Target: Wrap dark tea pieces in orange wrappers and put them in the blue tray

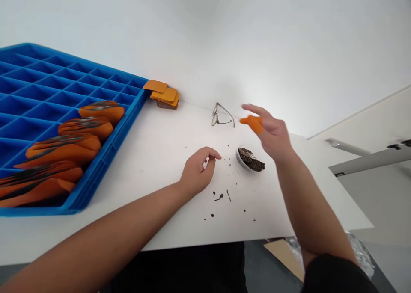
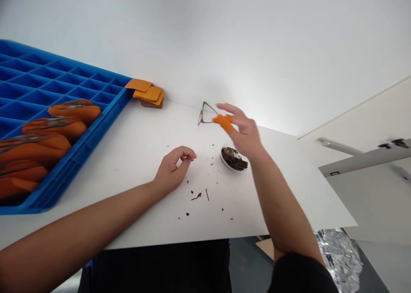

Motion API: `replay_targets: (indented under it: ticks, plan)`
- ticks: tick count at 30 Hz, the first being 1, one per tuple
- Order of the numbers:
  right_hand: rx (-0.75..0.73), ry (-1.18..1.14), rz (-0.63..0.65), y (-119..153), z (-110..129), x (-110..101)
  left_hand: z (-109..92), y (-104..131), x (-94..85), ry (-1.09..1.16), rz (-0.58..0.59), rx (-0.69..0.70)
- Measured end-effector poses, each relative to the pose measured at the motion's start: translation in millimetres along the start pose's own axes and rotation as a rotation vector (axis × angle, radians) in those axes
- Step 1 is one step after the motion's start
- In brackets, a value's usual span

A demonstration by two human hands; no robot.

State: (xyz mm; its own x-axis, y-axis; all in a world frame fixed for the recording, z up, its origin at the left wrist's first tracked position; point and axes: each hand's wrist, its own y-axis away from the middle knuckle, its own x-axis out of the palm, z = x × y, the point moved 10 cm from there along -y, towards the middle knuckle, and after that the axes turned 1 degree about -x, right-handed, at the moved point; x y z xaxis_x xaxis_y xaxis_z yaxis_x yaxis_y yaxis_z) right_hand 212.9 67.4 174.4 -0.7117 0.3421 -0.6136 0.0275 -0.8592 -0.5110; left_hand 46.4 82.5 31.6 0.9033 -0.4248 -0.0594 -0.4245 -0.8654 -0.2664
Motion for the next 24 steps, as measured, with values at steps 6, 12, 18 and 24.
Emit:
replay_targets:
  ticks: [6, 12, 18, 24]
  plan:
    - [0.294, -0.169, -0.408, 90, -108, -86, 9, -9, -8.7, -0.038, -0.099, -0.037]
    - [0.342, -0.243, -0.550, 124, -148, -103, 21, -18, -31.6, -0.029, -0.259, -0.051]
    - [0.311, -0.333, -0.639, 136, -138, -104, 27, -22, -38.9, -0.044, -0.296, -0.056]
    - [0.388, -0.193, -0.639, 135, -119, -86, 26, -21, -32.4, -0.089, -0.248, -0.068]
